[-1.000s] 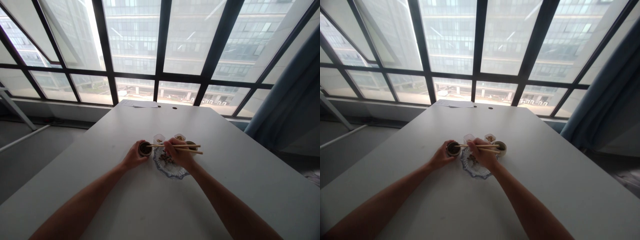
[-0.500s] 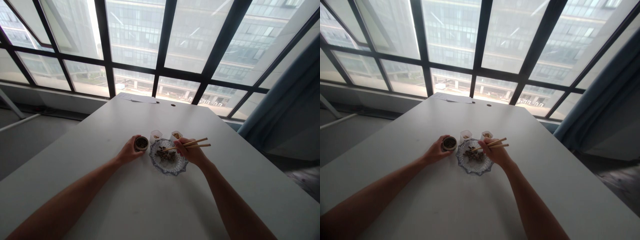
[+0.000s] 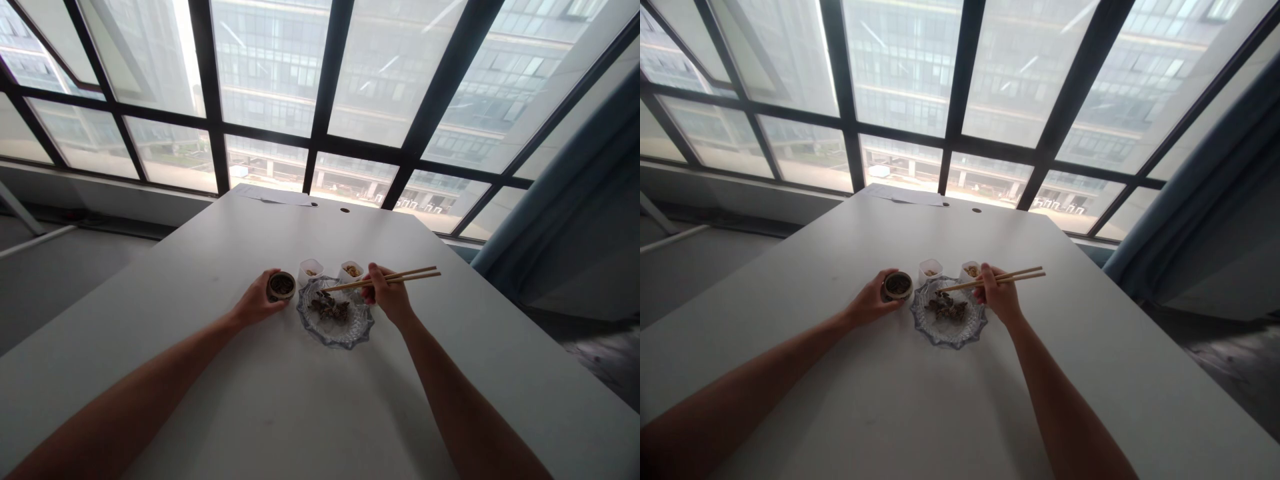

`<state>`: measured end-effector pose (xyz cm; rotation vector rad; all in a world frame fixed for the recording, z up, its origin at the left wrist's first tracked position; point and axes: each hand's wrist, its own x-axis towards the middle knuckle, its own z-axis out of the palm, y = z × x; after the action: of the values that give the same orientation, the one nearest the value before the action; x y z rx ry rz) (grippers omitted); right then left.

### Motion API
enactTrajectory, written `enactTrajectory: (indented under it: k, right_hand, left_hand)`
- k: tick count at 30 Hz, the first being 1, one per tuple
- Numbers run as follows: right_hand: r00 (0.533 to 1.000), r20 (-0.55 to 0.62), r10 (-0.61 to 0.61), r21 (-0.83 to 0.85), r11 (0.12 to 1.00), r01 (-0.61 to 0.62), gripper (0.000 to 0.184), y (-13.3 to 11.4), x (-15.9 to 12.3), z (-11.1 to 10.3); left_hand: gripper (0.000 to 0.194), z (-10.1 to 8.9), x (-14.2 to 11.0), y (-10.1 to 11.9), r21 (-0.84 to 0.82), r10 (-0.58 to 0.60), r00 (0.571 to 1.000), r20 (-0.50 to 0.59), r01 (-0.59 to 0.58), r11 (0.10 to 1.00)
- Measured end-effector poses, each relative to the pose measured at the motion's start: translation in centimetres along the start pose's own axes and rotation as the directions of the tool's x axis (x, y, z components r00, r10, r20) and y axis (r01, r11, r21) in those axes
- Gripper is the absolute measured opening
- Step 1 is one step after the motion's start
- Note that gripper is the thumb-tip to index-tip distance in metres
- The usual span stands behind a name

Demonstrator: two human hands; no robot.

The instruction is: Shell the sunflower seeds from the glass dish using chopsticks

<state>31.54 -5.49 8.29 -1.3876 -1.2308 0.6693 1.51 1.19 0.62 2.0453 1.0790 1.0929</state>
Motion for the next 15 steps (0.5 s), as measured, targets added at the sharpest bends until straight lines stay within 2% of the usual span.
enactTrajectory:
  k: [3, 6, 10, 15]
  right_hand:
    - [0.994, -0.04, 0.099, 0.115, 0.989, -0.094, 0.058, 0.4, 0.8, -0.6]
    - [0.994, -0.039, 0.104, 0.144, 0.985, -0.098, 0.059, 0.7, 1.1, -1.0]
    - [0.998, -0.057, 0.029, 0.035, 0.999, -0.027, 0.061, 0.0, 0.9, -1.7]
    - [0.992, -0.014, -0.129, -0.041, 0.991, 0.128, 0.065, -2.0, 0.4, -3.1]
  left_hand:
    - [0.073, 0.0, 0.0, -0.1, -0.003, 0.006, 1.0, 0.003, -0.006, 1.0]
    - [0.073, 0.0, 0.1, -0.3, -0.001, 0.014, 1.0, 0.003, -0.014, 1.0]
    - [0.072, 0.1, 0.2, -0.4, 0.004, -0.001, 1.0, -0.007, 0.001, 1.0]
    - [0.074, 0.1, 0.3, -0.6, 0.012, -0.031, 0.999, 0.007, 0.031, 0.999]
